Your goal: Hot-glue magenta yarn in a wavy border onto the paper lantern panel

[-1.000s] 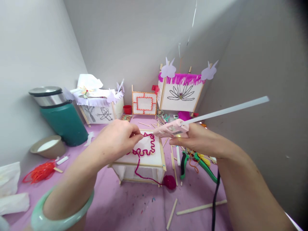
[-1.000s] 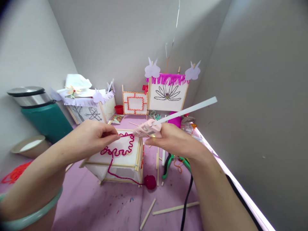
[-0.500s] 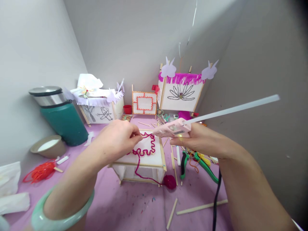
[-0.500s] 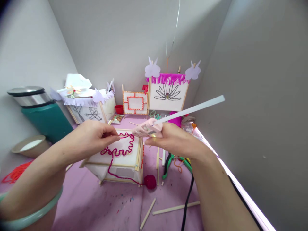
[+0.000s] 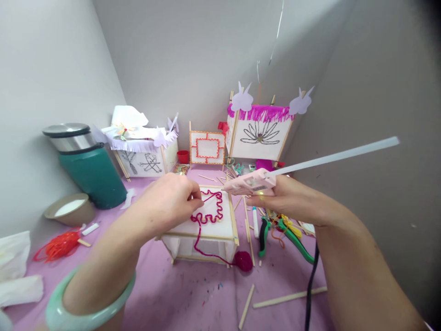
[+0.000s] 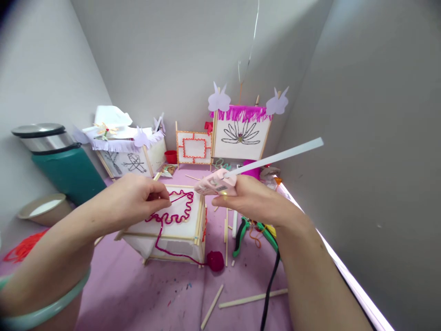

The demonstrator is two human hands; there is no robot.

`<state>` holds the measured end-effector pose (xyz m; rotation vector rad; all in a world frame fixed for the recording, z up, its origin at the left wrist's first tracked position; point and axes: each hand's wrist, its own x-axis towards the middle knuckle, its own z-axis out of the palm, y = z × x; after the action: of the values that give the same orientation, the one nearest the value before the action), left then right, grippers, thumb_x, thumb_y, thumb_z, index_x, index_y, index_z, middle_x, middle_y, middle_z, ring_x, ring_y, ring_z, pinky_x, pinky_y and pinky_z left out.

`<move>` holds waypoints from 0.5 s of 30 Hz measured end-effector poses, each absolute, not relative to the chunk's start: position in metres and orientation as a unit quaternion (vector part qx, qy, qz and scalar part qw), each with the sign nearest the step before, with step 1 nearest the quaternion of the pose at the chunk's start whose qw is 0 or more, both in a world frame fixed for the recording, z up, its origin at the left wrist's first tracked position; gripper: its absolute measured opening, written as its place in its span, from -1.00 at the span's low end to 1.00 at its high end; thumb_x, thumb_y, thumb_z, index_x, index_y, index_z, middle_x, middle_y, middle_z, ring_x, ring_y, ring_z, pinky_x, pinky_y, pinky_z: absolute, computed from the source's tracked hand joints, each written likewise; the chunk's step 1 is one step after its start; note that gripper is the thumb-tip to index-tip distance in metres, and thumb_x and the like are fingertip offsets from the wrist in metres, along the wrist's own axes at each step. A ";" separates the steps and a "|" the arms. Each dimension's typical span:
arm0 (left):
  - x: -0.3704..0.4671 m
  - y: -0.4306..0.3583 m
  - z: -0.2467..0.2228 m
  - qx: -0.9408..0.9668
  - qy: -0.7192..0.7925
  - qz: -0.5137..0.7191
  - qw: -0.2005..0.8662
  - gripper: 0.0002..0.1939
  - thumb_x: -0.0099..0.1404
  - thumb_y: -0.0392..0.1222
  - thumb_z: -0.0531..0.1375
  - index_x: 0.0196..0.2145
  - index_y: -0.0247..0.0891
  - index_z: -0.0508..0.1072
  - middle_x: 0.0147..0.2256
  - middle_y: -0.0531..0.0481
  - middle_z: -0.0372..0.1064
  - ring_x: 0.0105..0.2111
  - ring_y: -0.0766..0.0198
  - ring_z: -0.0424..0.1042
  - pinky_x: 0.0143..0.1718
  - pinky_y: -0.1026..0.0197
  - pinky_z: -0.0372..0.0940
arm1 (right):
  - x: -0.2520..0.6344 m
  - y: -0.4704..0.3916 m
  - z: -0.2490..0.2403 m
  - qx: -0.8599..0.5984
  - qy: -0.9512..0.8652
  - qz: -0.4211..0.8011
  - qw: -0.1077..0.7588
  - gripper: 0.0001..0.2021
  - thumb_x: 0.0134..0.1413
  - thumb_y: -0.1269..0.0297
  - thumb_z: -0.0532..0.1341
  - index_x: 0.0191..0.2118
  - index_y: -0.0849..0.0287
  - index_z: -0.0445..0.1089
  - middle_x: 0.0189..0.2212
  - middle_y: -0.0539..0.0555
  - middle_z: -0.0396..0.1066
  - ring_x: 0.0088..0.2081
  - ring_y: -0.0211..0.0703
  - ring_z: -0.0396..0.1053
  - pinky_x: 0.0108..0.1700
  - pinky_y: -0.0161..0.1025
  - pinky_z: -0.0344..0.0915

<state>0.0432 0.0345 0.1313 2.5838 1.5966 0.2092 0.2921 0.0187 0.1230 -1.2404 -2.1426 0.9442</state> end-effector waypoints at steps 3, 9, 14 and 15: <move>0.043 0.035 0.131 0.844 0.530 0.065 0.041 -0.73 0.19 -0.07 0.08 -0.51 -0.16 0.52 -0.51 0.00 0.48 -0.50 0.25 0.37 -0.49 0.23 0.10 | 0.296 0.019 0.121 -0.486 -0.769 0.334 0.247 -0.65 0.12 0.22 0.21 0.06 -0.10 0.41 0.03 -0.04 0.44 0.04 0.05 0.39 0.06 0.02 0.33; 0.039 0.034 0.135 0.838 0.540 0.070 0.048 -0.75 0.18 -0.05 0.10 -0.29 -0.12 0.54 -0.38 0.00 0.52 -0.37 0.16 0.43 -0.39 0.19 0.18 | 0.301 0.023 0.117 -0.507 -0.747 0.309 0.299 -0.65 0.04 0.11 0.29 0.00 -0.10 0.45 -0.04 0.00 0.49 -0.02 0.14 0.41 0.02 0.06 0.36; 0.036 0.033 0.140 0.845 0.525 0.071 0.065 -0.75 0.20 -0.12 0.09 -0.24 -0.14 0.52 -0.37 0.00 0.52 -0.34 0.15 0.44 -0.35 0.18 0.20 | 0.298 0.023 0.118 -0.533 -0.742 0.266 0.307 -0.65 0.05 0.10 0.26 -0.01 -0.01 0.46 -0.08 0.04 0.50 -0.06 0.11 0.43 -0.02 0.02 0.37; 0.035 0.033 0.140 0.847 0.521 0.074 0.068 -0.75 0.20 -0.14 0.08 -0.24 -0.14 0.52 -0.38 0.00 0.52 -0.34 0.15 0.44 -0.35 0.18 0.19 | 0.298 0.022 0.117 -0.534 -0.746 0.254 0.307 -0.65 0.06 0.10 0.25 -0.02 0.00 0.46 -0.08 0.05 0.50 -0.06 0.10 0.43 0.00 0.00 0.35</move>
<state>0.0350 0.0334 0.1403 2.5520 1.5706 0.2220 0.2977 0.0220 0.1171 -1.4125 -1.9727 0.6708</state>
